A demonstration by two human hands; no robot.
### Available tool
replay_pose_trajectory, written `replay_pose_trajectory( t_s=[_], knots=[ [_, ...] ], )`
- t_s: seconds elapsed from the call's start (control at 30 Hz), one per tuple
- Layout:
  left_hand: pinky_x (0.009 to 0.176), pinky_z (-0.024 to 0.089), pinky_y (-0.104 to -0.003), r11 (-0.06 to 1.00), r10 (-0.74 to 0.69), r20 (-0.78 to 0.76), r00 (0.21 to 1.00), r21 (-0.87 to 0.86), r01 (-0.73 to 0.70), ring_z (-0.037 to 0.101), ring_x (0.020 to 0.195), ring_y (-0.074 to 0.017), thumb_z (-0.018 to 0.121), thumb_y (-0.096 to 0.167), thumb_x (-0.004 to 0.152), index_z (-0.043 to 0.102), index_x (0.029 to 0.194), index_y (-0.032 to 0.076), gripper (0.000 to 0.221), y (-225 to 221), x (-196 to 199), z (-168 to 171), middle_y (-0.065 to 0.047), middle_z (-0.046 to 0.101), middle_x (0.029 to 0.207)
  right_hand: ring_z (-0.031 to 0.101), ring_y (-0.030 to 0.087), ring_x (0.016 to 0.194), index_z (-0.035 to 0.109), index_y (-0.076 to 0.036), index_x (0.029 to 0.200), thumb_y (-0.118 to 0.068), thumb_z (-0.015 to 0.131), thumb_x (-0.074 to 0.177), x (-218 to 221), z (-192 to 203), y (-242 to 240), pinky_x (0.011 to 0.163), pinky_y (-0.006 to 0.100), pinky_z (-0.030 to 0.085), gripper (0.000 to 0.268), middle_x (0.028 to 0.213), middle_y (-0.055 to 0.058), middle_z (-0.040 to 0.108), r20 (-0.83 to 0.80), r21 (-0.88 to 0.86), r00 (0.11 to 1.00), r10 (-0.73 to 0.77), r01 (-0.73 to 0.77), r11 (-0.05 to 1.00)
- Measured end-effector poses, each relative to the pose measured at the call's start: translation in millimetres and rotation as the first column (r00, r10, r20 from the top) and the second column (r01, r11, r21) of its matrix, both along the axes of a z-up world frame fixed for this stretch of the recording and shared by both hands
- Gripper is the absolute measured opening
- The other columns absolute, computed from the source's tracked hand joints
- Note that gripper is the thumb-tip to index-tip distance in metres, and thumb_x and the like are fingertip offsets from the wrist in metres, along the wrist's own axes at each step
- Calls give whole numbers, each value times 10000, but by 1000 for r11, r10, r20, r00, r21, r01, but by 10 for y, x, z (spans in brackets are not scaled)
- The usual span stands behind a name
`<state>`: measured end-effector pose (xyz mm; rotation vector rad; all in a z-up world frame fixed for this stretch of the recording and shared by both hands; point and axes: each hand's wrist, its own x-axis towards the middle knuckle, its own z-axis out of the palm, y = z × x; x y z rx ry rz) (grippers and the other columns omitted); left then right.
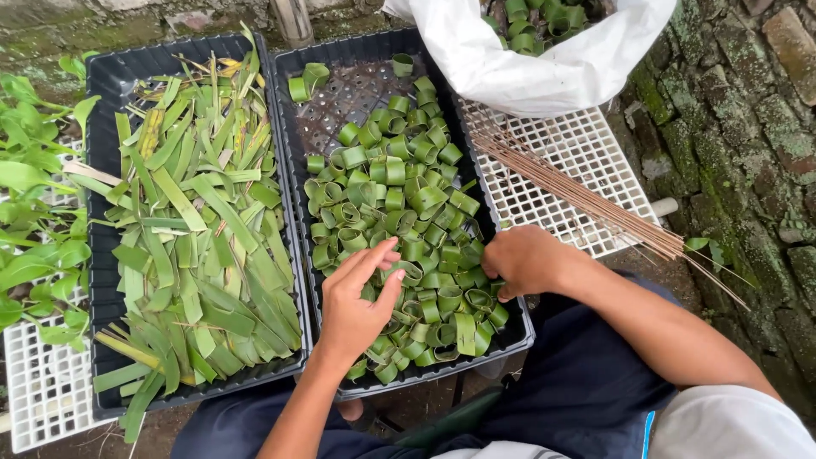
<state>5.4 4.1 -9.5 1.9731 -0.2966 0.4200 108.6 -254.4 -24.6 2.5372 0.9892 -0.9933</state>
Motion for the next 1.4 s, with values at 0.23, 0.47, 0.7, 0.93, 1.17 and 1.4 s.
replay_pose_trajectory(
  t_s=[0.23,0.47,0.7,0.93,1.17,1.4],
  knots=[
    [773,584,-429,1000,2,24,1000,-10,-2,739,823,-277,718,12,870,704,1241,33,371,-9,-1,-12,-144,767,951,749,346,793,809,-173,905,-329,784,805,16,259,-2,702,438,603,187,805,108,747,-9,73,1000,20,-19,997],
    [764,583,-434,997,-40,-16,999,-60,38,729,822,-287,708,57,885,702,1239,30,355,-11,-8,-66,-166,760,944,534,171,505,782,-68,830,-197,793,790,185,731,-8,522,325,473,135,548,35,626,-395,655,915,-84,345,672],
    [786,584,-431,978,-164,-98,982,-145,148,730,870,-303,739,316,900,700,1192,23,415,-38,-44,-27,-182,749,956,450,94,532,754,0,828,-142,760,883,65,512,279,506,259,397,152,565,7,565,-604,732,795,-46,577,361],
    [753,597,-373,963,-130,-190,973,-257,79,744,822,-258,729,139,911,701,1084,12,217,-13,-18,-48,-155,762,900,482,82,533,740,2,911,-133,735,920,58,345,315,527,241,432,135,601,33,631,-668,706,745,-9,637,311],
    [750,609,-333,907,-174,-249,953,-418,56,747,806,-193,716,72,917,697,1063,-17,171,-2,-11,-97,-159,777,886,596,106,586,715,9,1001,-175,702,948,4,448,353,581,258,507,193,684,85,723,-685,698,728,11,652,296],
    [757,596,-363,888,-187,-216,958,-455,70,715,858,-215,714,196,939,663,1155,-10,302,-13,24,-156,-175,753,940,624,197,534,750,2,1028,-183,685,934,95,373,209,556,323,547,217,779,181,774,-663,712,746,-62,653,258]
  ],
)
